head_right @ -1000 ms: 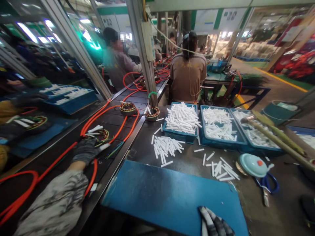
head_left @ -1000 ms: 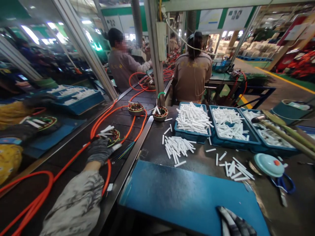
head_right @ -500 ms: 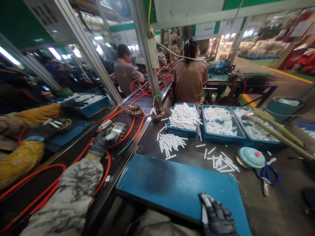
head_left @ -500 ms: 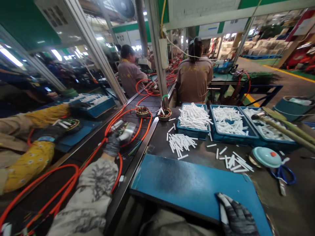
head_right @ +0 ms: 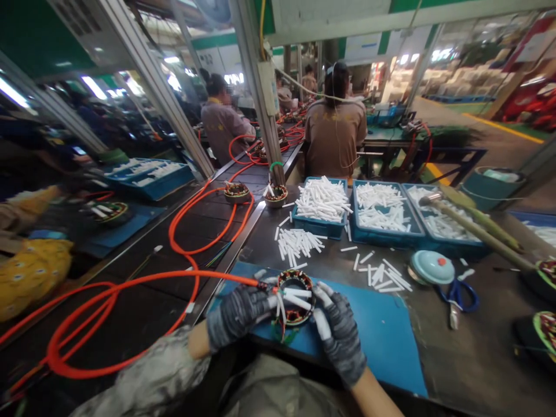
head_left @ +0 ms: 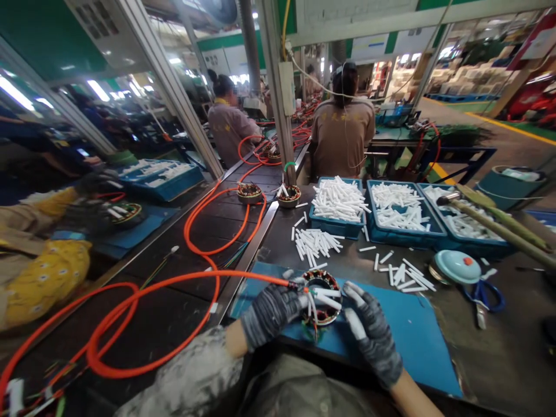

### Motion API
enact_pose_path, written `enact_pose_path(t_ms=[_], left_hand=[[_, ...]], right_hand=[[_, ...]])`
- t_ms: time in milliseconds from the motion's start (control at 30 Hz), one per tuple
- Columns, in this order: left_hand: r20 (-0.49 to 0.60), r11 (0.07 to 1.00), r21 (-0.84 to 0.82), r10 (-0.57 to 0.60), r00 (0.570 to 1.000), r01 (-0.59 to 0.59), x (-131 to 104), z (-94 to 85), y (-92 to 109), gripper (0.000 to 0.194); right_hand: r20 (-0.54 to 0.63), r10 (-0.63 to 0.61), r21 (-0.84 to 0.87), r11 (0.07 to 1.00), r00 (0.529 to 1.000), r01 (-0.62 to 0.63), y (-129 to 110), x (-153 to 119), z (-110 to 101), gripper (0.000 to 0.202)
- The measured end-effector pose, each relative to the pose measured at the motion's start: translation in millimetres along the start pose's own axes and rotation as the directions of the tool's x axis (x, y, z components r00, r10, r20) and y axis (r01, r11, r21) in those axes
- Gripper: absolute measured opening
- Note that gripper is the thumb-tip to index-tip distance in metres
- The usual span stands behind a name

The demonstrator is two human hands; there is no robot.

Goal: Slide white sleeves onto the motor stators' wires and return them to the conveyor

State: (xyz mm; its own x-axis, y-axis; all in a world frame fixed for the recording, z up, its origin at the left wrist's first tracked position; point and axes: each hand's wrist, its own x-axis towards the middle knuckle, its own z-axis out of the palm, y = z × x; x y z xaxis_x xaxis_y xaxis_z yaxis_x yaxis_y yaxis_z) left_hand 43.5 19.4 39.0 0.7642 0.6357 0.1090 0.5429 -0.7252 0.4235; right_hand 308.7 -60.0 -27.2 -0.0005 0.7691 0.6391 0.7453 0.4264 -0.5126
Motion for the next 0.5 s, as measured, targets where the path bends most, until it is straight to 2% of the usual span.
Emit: enact_pose_path(t_ms=[100,167,233,267,300,367,433,500], left_hand=[[-0.043,0.996,-0.087,0.026,0.999,-0.029,-14.2,-41.1,11.3,0.031],[-0.095,0.981,-0.196,-0.01,0.995,-0.009,-13.5,-59.0,21.6,0.033],[-0.119,0.977,-0.213,-0.045,0.992,0.019,1.1,-60.2,32.7,0.039],[-0.093,0.983,-0.179,-0.049,0.994,0.032,13.0,-55.3,38.1,0.041],[-0.036,0.991,-0.125,-0.054,0.998,0.049,26.9,-48.2,43.3,0.041],[0.149,0.994,0.012,-0.106,0.983,0.106,56.7,-32.9,53.1,0.038],[0.317,0.977,0.161,-0.188,0.929,0.143,83.6,-23.3,60.9,0.04],[0.432,0.954,0.267,-0.247,0.867,0.139,102.8,-22.6,64.7,0.042]], right_hand=[[0.181,-0.12,0.192,0.978,0.976,0.084,6.5,13.1,-8.7,0.043],[0.276,-0.107,0.274,0.961,0.955,0.028,14.0,18.2,-17.6,0.043],[0.334,-0.033,0.319,0.944,0.942,-0.08,21.5,22.7,-24.5,0.043],[0.361,-0.009,0.342,0.931,0.932,-0.123,24.7,24.9,-26.4,0.042],[0.39,-0.003,0.369,0.917,0.921,-0.153,27.3,27.0,-26.8,0.042],[0.437,-0.028,0.415,0.893,0.899,-0.174,30.9,30.1,-23.6,0.04],[0.439,-0.011,0.415,0.889,0.899,-0.192,32.5,31.6,-16.2,0.039],[0.404,0.045,0.383,0.899,0.913,-0.214,32.3,32.5,-9.0,0.038]])
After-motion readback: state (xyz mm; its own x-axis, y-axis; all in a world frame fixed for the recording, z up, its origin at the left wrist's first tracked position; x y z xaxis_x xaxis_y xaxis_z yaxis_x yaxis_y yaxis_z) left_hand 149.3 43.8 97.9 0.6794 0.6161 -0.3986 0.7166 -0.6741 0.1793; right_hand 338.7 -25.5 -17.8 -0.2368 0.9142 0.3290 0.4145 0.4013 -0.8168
